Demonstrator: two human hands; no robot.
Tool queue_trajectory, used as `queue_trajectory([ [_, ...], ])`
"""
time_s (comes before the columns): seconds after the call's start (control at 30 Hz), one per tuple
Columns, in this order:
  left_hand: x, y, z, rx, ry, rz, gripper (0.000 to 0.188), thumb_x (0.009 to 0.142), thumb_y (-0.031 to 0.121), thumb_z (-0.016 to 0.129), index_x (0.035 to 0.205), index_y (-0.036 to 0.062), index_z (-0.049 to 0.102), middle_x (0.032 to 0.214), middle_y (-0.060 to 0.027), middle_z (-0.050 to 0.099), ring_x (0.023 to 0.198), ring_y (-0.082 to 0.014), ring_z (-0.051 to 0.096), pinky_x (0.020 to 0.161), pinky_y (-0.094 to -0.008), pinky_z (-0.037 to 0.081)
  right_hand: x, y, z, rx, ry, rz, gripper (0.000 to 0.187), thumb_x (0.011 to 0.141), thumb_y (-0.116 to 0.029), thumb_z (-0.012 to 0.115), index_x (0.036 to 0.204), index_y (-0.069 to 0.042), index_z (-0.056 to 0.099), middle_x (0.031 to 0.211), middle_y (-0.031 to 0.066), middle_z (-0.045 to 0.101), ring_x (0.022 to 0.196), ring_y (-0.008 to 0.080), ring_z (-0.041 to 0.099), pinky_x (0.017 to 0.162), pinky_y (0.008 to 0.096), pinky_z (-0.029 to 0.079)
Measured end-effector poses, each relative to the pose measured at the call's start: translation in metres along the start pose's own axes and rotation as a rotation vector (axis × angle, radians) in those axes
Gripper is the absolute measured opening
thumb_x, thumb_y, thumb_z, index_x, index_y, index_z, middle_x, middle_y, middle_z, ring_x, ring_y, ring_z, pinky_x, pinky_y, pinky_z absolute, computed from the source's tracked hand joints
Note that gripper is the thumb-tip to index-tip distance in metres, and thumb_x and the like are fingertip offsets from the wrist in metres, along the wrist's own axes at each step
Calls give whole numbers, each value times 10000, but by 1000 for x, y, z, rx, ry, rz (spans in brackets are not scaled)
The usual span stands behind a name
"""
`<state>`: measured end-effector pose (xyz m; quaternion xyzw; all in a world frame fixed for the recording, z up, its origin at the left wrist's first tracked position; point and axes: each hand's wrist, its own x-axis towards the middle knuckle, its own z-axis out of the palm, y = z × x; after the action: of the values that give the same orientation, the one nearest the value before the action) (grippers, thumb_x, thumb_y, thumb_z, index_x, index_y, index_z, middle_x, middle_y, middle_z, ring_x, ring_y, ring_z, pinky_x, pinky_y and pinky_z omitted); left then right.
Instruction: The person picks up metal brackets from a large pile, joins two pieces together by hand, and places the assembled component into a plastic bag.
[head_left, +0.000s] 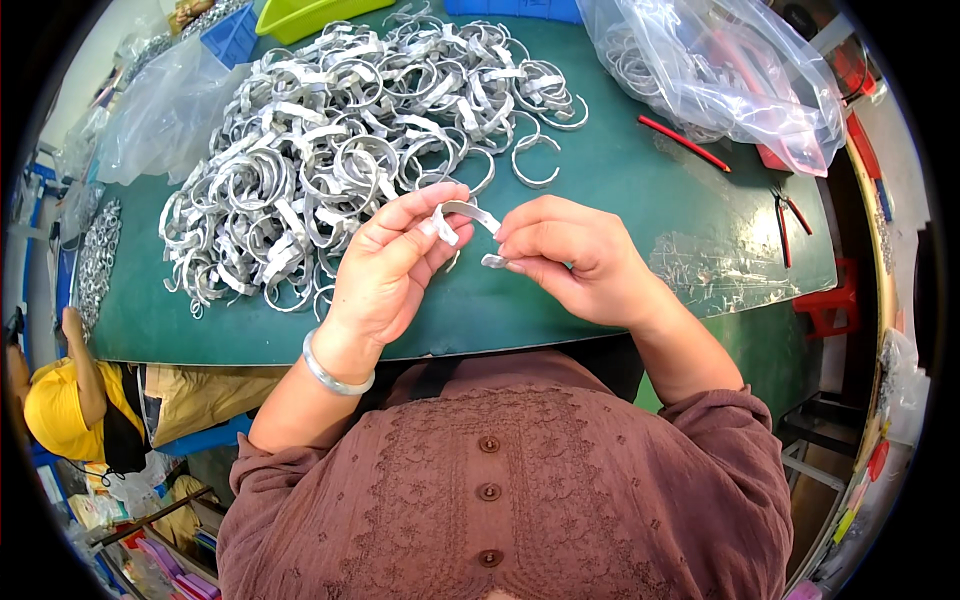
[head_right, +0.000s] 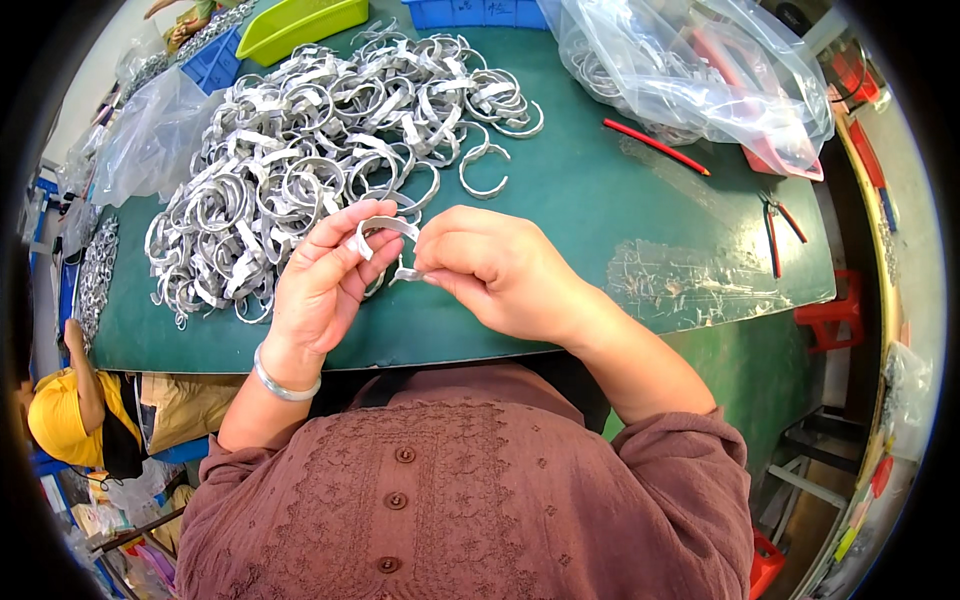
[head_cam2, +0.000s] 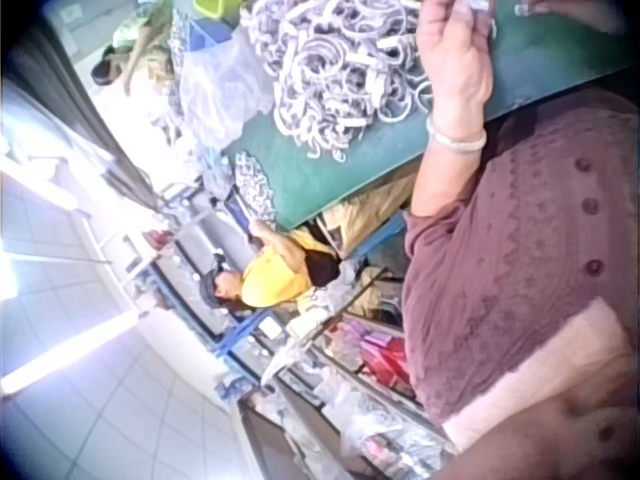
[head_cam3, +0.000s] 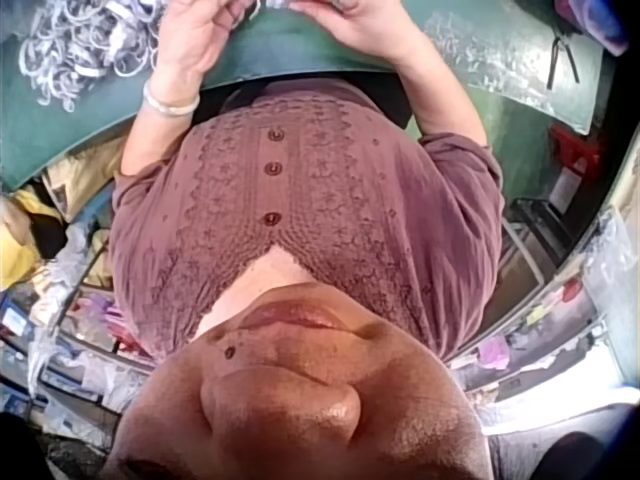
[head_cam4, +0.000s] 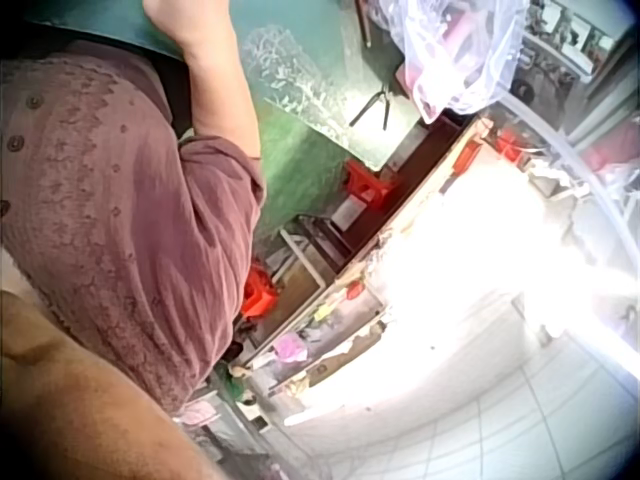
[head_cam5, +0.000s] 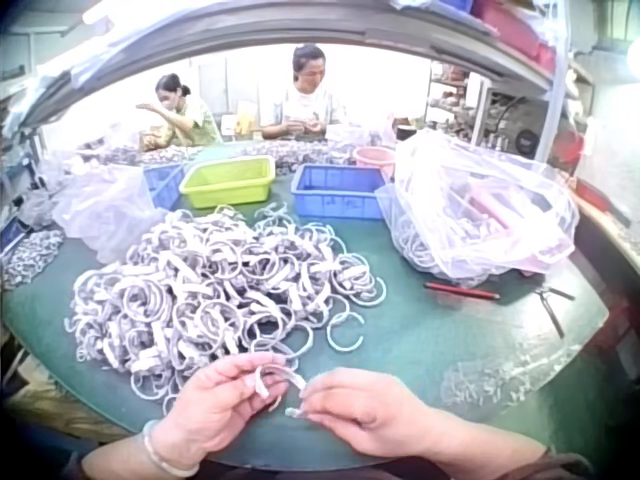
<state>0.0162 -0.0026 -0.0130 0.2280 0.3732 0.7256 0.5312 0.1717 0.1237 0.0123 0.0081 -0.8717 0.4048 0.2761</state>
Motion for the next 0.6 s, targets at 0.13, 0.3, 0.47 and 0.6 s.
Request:
queue_trajectory([
  [0.13, -1, -1, -1, 6, -8, 5, 261, 862, 16, 439, 1113, 4, 507, 1107, -116, 526, 984, -181, 528, 874, -318, 438, 0, 5, 0, 98, 18, 7, 79, 739, 5, 592, 814, -9, 572, 809, 68, 590, 703, 173, 573, 623, 270, 461],
  [0.3, -7, -1, 2, 108, 60, -19, 254, 857, 50, 479, 1105, 10, 516, 1009, -87, 563, 893, -144, 545, 777, -274, 462, -11, 13, 2, 816, 115, 522, 94, 800, -44, 559, 874, 14, 556, 823, 77, 601, 689, 130, 575, 618, 247, 476],
  [0.47, -12, 2, 6, 230, 108, -25, 227, 841, 97, 534, 1052, 13, 546, 834, -35, 574, 695, -90, 518, 624, -210, 423, -18, 17, 7, 1111, 134, 672, 159, 816, -66, 538, 936, 38, 524, 866, 133, 589, 695, 167, 595, 595, 262, 506],
  [0.6, -16, 2, 7, 251, 108, -8, 212, 853, 93, 499, 1042, 8, 545, 808, -34, 574, 659, -86, 500, 592, -205, 409, -20, 17, 7, 1144, 132, 718, 161, 827, -81, 524, 935, 37, 527, 859, 136, 590, 684, 176, 599, 583, 261, 508],
])
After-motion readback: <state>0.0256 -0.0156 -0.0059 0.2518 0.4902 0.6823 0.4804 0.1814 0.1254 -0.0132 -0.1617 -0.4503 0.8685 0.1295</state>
